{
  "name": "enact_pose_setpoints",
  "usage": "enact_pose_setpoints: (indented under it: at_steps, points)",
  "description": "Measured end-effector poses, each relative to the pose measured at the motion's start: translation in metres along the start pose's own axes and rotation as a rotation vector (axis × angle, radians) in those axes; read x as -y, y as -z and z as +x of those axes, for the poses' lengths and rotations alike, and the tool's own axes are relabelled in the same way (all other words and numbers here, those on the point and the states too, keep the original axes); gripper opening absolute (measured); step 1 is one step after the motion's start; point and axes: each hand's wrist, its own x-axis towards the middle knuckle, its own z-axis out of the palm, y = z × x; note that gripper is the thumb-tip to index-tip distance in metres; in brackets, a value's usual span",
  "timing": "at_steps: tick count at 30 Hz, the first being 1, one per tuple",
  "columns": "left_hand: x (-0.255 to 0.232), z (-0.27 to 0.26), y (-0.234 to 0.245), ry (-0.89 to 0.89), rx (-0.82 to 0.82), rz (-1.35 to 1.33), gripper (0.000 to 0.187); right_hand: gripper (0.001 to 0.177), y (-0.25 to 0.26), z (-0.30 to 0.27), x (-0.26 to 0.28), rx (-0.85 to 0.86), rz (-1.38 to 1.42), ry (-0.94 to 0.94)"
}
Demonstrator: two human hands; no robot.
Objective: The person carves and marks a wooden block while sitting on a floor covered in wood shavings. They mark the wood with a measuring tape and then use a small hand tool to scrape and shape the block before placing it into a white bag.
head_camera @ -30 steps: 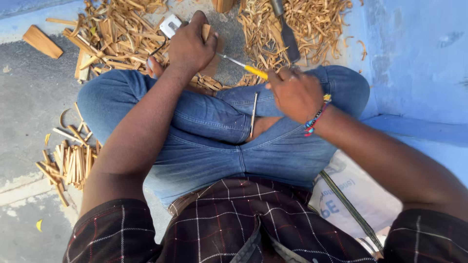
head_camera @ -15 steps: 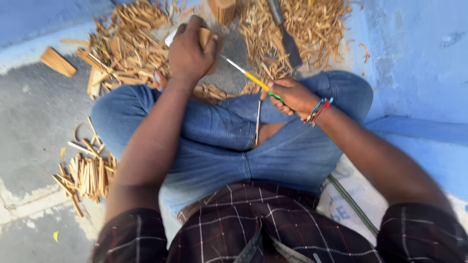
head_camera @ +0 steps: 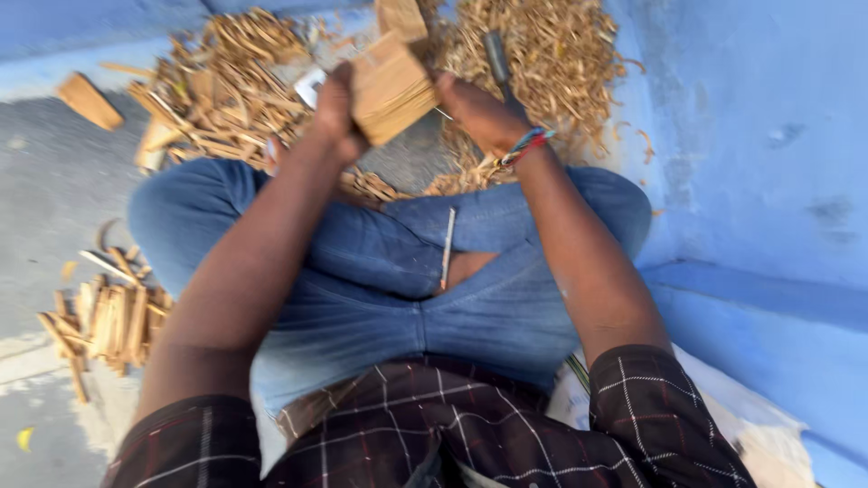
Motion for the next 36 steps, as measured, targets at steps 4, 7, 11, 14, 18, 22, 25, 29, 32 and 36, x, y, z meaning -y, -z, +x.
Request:
enact_pose_setpoints:
  at_steps: [4, 7, 11, 14, 18, 22, 25, 29, 32, 36]
  points:
    - [0.010, 0.028, -0.049, 0.000, 0.037, 0.143, 0.071, 0.078, -0.005, 0.025, 0.008, -0.176, 1.086, 0.176]
    - [0.003, 0.040, -0.057, -0.017, 0.069, 0.422, 0.078, 0.082, -0.003, 0.034, 0.012, -0.235, 1.382, 0.212]
    - [-0.003, 0.051, -0.041, 0.189, 0.275, 0.401, 0.078, 0.085, 0.002, 0.043, -0.005, -0.252, 1.338, 0.115]
    - [-0.012, 0.062, -0.029, 0.087, 0.046, 0.673, 0.081, 0.093, 0.018, 0.052, -0.017, -0.371, 1.343, -0.040]
    - [-0.020, 0.077, -0.023, -0.654, -0.352, 1.388, 0.075, 0.093, 0.043, 0.064, -0.022, -0.572, 1.368, -0.281]
    - [-0.028, 0.099, -0.007, -1.060, -0.131, 1.577, 0.124, 0.082, 0.041, 0.063, -0.039, -0.387, 1.409, -0.277]
    - [-0.014, 0.108, -0.001, -1.005, -0.075, 1.554, 0.122, 0.077, 0.032, 0.054, -0.045, -0.345, 1.308, -0.256]
    - [-0.027, 0.108, -0.012, -0.761, -0.077, 1.465, 0.121, 0.075, 0.032, 0.065, -0.036, -0.390, 1.071, -0.224]
    - [-0.028, 0.094, -0.021, -0.673, 0.054, 1.450, 0.118, 0.077, 0.040, 0.059, -0.028, -0.443, 1.075, -0.200]
    - [-0.026, 0.081, -0.029, -0.688, 0.228, 1.445, 0.118, 0.083, 0.060, 0.051, -0.026, -0.421, 1.157, -0.399]
